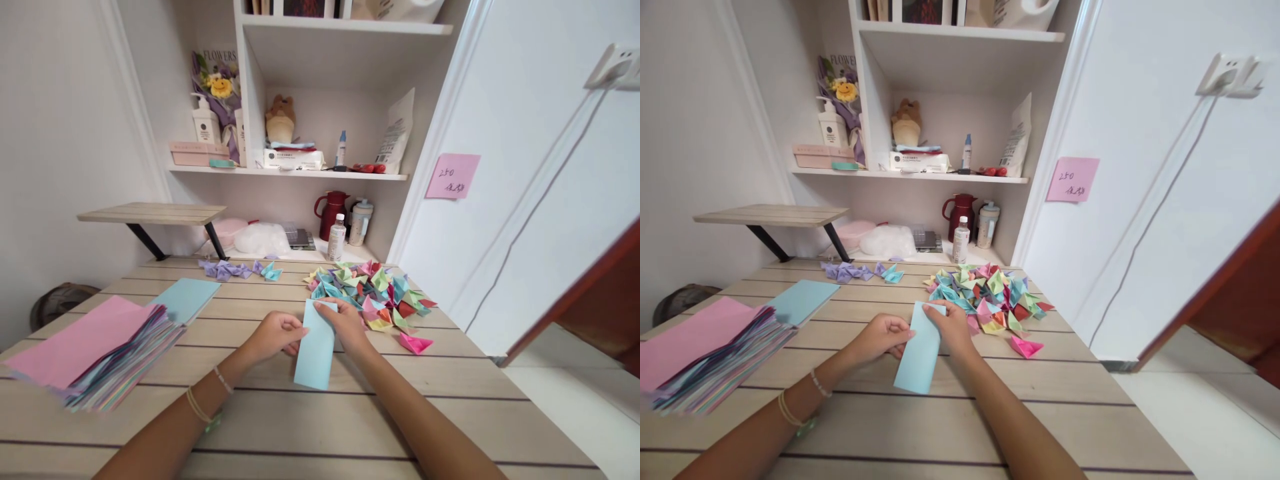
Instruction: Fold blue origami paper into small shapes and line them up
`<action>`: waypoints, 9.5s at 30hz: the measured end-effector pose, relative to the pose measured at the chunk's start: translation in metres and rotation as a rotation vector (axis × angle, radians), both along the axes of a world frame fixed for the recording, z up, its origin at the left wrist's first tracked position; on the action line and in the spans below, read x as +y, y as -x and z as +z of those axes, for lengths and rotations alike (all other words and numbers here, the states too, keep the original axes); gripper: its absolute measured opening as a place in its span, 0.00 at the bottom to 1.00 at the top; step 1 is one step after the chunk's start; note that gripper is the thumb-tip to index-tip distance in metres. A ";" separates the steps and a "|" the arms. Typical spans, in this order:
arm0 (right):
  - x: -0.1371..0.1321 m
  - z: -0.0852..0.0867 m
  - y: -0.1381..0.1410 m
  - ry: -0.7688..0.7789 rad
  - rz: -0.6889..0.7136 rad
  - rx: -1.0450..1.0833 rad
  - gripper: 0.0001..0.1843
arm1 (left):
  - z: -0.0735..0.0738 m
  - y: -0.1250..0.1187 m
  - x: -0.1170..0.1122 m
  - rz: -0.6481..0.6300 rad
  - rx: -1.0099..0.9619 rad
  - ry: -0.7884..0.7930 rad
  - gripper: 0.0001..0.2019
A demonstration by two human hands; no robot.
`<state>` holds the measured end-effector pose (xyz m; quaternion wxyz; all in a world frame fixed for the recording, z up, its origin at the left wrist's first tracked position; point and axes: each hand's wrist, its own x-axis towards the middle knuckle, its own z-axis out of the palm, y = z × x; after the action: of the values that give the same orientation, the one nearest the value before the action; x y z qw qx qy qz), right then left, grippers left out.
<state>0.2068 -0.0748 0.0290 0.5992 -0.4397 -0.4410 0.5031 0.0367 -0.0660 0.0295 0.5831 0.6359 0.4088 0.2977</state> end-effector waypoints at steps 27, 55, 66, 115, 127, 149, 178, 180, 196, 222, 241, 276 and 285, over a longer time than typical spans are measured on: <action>0.012 -0.014 -0.001 0.058 0.144 0.033 0.16 | 0.000 0.017 0.022 0.136 -0.040 -0.024 0.16; 0.004 -0.013 0.006 -0.341 -0.127 -0.733 0.18 | 0.001 0.012 0.021 0.362 -0.194 -0.212 0.16; 0.003 -0.010 0.004 -0.357 -0.124 -0.764 0.16 | 0.002 0.011 0.020 0.366 -0.209 -0.204 0.16; 0.006 -0.001 -0.005 -0.344 -0.393 -0.671 0.18 | 0.008 -0.011 -0.008 0.065 -0.109 -0.093 0.15; 0.007 -0.002 -0.009 -0.319 -0.308 -0.654 0.19 | 0.000 -0.005 0.001 0.060 -0.137 -0.074 0.15; 0.004 -0.006 -0.013 -0.539 0.228 -0.653 0.10 | -0.004 0.015 0.026 0.216 -0.212 -0.076 0.18; 0.015 -0.016 -0.004 -0.181 0.041 -0.118 0.18 | -0.004 0.008 0.014 0.104 -0.213 0.131 0.19; 0.015 -0.016 -0.003 -0.177 0.034 -0.118 0.18 | -0.005 0.008 0.014 0.113 -0.204 0.135 0.18; 0.013 -0.016 -0.001 -0.148 -0.021 -0.143 0.17 | -0.004 0.004 0.013 0.135 -0.185 0.127 0.16; 0.002 -0.022 0.016 -0.078 0.052 0.040 0.34 | -0.007 0.000 0.012 0.197 -0.248 0.081 0.17; 0.009 -0.014 0.003 -0.056 -0.037 0.188 0.37 | -0.007 -0.006 0.004 0.075 -0.135 0.088 0.15; 0.009 -0.015 0.002 -0.067 0.087 0.013 0.35 | -0.012 -0.002 0.012 0.275 -0.212 -0.018 0.15; 0.005 -0.009 0.005 -0.063 0.177 0.134 0.23 | -0.007 -0.001 0.011 0.259 -0.254 0.005 0.15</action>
<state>0.2020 -0.0697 0.0201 0.5941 -0.3456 -0.4527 0.5681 0.0379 -0.0553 0.0230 0.5882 0.5340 0.4110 0.4472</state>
